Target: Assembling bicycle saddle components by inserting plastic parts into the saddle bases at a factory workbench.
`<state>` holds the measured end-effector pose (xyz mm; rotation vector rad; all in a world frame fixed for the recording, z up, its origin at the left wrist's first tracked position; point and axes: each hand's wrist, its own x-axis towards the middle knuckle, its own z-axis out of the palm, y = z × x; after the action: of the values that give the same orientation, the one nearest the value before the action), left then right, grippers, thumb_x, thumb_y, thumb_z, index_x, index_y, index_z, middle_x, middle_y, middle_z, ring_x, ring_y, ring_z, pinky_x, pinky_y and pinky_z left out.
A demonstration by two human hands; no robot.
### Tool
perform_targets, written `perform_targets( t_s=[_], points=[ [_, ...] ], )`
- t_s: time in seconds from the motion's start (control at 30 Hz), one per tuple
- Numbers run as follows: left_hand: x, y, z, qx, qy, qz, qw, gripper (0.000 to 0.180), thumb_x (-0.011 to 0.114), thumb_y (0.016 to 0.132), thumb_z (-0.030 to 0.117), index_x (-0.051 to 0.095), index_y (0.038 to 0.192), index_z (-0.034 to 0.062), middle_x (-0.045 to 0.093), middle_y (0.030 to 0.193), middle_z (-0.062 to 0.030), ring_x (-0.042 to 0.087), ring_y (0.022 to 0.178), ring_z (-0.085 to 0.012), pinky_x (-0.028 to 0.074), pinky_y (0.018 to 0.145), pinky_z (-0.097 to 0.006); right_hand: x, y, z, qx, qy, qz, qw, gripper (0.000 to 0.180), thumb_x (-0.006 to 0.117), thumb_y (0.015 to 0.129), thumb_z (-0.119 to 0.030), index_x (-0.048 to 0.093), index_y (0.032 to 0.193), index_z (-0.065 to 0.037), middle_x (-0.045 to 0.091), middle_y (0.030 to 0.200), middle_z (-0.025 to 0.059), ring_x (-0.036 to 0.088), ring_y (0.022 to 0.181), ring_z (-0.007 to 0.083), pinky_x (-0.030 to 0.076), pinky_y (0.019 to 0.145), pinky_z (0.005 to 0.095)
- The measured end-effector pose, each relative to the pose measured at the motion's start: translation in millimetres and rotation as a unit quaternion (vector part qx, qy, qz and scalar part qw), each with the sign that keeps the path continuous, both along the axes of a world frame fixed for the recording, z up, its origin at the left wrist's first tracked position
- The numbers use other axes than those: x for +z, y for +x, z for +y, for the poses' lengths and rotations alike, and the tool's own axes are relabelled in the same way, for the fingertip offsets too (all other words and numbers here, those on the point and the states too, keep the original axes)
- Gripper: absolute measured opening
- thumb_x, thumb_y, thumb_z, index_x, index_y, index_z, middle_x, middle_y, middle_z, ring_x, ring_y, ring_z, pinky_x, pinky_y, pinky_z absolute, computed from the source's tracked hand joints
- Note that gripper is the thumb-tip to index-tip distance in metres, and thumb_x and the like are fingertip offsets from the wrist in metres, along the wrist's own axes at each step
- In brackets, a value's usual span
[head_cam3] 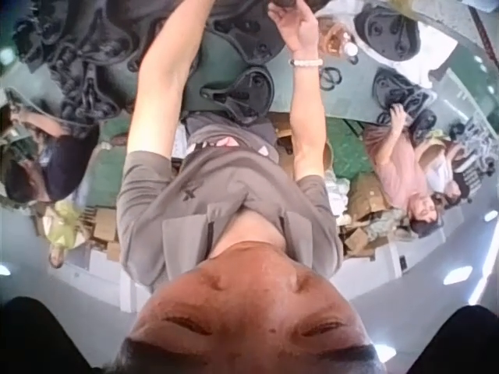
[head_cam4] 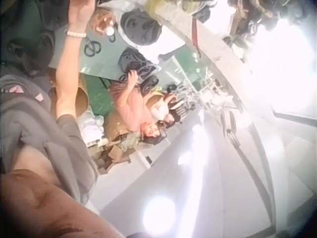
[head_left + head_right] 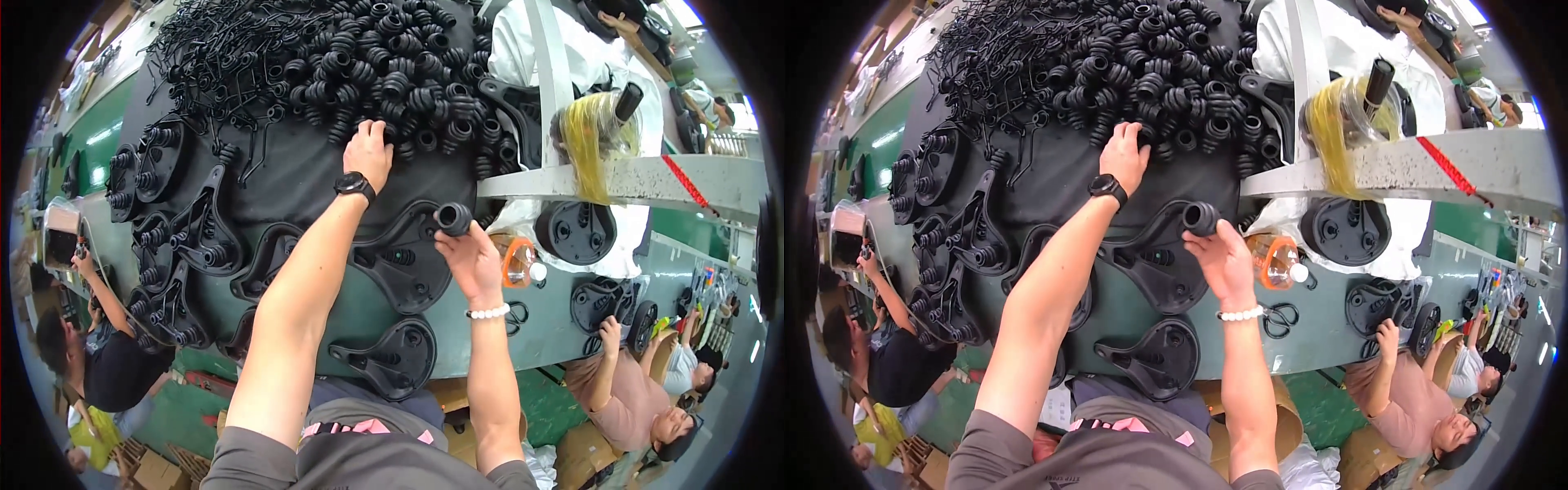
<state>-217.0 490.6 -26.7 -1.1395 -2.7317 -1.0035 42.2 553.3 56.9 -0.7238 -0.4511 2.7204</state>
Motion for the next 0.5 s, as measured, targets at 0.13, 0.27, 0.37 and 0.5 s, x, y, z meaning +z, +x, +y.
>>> perform_targets(
  t_s=[0.13, 0.27, 0.37, 0.5],
  points=[
    [3, -7, 1, -0.042, 0.019, -0.010, 0.999, 0.050, 0.077, 0.083, 0.021, 0.057, 0.126, 0.0053, 0.060, 0.131, -0.0167, 0.063, 0.114, -0.0372, 0.053, 0.095, -0.045, -12, 40, 5, -0.047, 0.249, -0.242, 0.937, 0.016, 0.067, 0.097, -0.014, 0.068, 0.108, -0.002, 0.071, 0.115, 0.0126, 0.069, 0.106, 0.0284, 0.055, 0.093, 0.0408],
    [20, -13, -1, -0.021, -0.074, -0.048, 0.996, 0.049, 0.076, 0.084, 0.028, 0.059, 0.124, 0.0062, 0.070, 0.113, -0.0162, 0.067, 0.107, -0.0352, 0.054, 0.092, -0.045, -11, 18, -19, 0.032, 0.769, -0.239, 0.591, 0.025, 0.077, 0.083, -0.009, 0.063, 0.102, -0.001, 0.061, 0.130, 0.0164, 0.061, 0.113, 0.0373, 0.051, 0.098, 0.0433],
    [38, 7, -7, 0.070, 0.031, -0.047, 0.996, 0.045, 0.074, 0.081, 0.034, 0.066, 0.115, 0.0051, 0.073, 0.096, -0.0198, 0.069, 0.096, -0.0374, 0.055, 0.085, -0.046, -23, 6, -23, 0.106, 0.832, -0.243, 0.487, 0.027, 0.077, 0.078, -0.004, 0.060, 0.100, -0.002, 0.061, 0.128, 0.0159, 0.058, 0.111, 0.0386, 0.050, 0.095, 0.0458],
    [67, 91, -78, -0.022, 0.180, -0.164, 0.970, 0.040, 0.074, 0.080, 0.018, 0.065, 0.115, 0.0015, 0.069, 0.106, -0.0191, 0.068, 0.096, -0.0362, 0.055, 0.085, -0.042, -47, 16, -24, 0.068, 0.827, -0.252, 0.498, 0.047, 0.078, 0.079, -0.005, 0.055, 0.120, -0.002, 0.060, 0.129, 0.0166, 0.058, 0.110, 0.0385, 0.051, 0.095, 0.0460]
  ],
)
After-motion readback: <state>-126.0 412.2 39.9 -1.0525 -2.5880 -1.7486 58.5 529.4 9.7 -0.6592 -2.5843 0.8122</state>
